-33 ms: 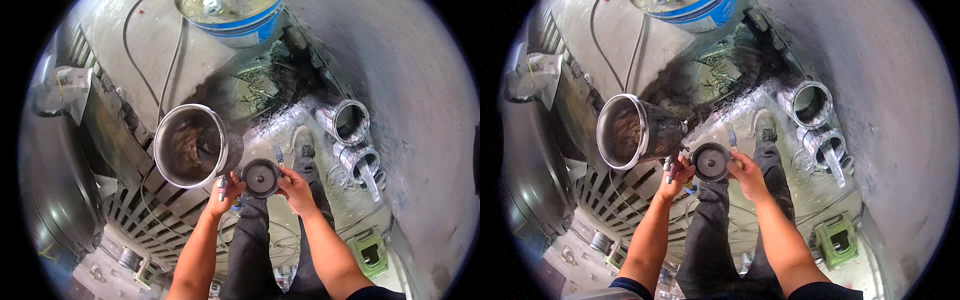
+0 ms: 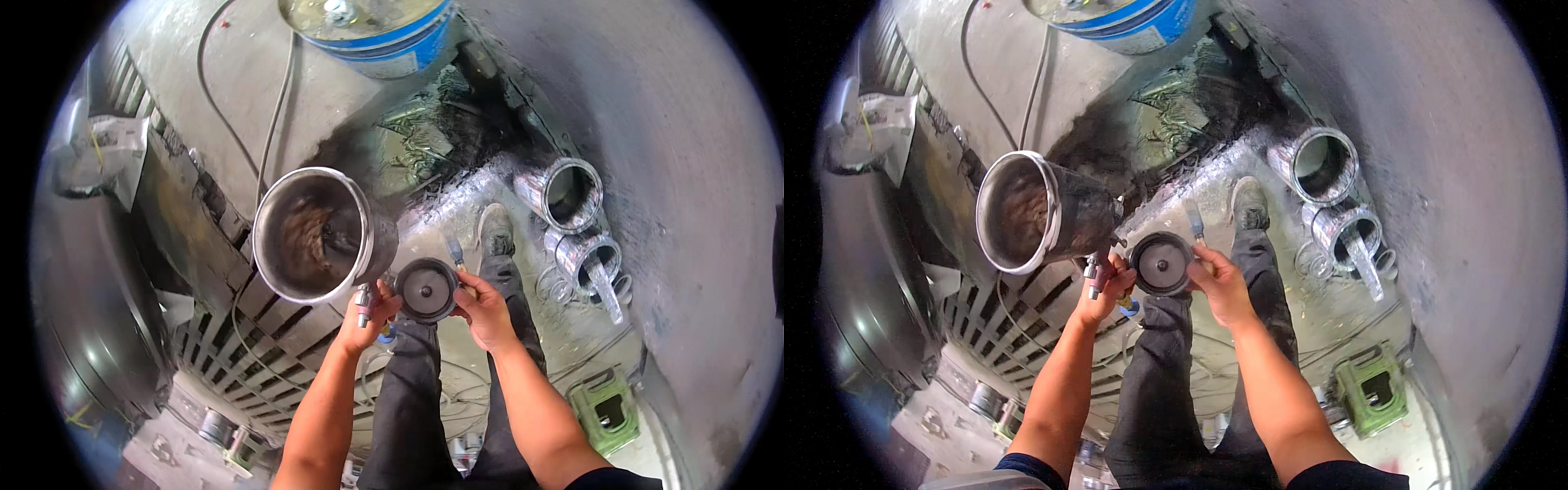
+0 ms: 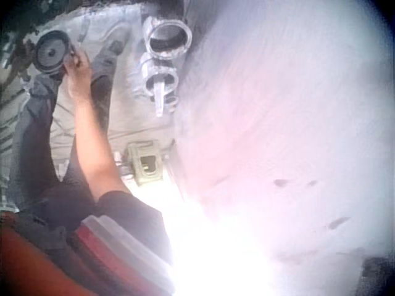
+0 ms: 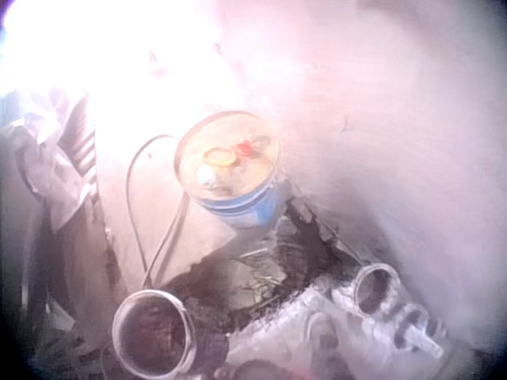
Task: The person uses a spray gun to apply a coat of paint to a car bumper resting on a wooden pallet. The person then disassembles the spray gun, cleans the nozzle with a brush, and refills the gun's reservoir with paint from a bucket.
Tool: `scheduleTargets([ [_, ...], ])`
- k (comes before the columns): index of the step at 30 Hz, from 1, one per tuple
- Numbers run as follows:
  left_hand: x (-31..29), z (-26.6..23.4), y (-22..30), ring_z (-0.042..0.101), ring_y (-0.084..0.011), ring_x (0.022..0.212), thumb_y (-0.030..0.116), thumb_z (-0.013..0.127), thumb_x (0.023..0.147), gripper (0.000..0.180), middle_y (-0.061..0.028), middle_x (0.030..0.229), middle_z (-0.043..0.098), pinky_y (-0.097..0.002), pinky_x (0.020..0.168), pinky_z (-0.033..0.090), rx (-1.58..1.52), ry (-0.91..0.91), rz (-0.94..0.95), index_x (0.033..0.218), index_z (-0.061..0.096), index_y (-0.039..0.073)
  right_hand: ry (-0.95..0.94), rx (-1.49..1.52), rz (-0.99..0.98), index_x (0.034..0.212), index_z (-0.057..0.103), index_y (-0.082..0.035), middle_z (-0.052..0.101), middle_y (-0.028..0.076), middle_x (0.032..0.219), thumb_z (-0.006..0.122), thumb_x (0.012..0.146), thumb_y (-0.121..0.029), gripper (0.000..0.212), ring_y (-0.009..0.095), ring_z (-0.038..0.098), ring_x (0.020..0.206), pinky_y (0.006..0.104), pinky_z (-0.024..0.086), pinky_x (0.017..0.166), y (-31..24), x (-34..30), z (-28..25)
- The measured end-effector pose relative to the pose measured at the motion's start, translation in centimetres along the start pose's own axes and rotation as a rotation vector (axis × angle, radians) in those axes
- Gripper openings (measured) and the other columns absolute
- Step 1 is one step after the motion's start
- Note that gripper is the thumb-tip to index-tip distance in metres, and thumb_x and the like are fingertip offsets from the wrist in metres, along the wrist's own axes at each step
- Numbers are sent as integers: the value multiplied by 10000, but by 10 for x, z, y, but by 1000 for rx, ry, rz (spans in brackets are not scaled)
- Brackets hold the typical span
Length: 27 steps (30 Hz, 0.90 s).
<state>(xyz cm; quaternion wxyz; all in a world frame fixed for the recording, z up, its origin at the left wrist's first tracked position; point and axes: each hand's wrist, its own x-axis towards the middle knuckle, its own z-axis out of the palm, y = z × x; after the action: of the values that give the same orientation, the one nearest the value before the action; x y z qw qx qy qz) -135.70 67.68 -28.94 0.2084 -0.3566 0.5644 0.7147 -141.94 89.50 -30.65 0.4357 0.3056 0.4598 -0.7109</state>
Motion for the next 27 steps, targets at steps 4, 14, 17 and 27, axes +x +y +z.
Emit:
scheduleTargets([
  [4,10,5,-5,515,-126,753,66,541,893,154,-3,778,499,-308,693,432,40,-64,140,773,449,94,126,99,-133,1188,560,0,560,-27,885,660,854,-33,350,70,553,784,231,497,706,19,-9,-10],
  [14,77,32,-48,589,-123,774,126,573,902,478,-49,1086,561,-261,609,437,78,301,148,1336,375,97,381,-177,-260,1194,529,42,450,-52,784,665,858,-59,376,49,468,695,240,490,662,64,-20,-67],
  [17,105,24,-71,561,-117,663,133,586,896,435,-38,901,593,-260,556,423,129,329,31,1296,419,97,424,-105,-222,1179,558,41,379,-89,751,701,830,-94,400,19,351,673,161,338,617,63,-14,-74],
  [27,119,39,-84,439,-85,573,110,555,886,241,11,703,492,-261,503,363,237,288,-68,1120,538,55,407,-125,-225,1162,566,48,410,-82,745,698,836,-130,394,18,378,660,171,348,583,59,-16,-101],
])
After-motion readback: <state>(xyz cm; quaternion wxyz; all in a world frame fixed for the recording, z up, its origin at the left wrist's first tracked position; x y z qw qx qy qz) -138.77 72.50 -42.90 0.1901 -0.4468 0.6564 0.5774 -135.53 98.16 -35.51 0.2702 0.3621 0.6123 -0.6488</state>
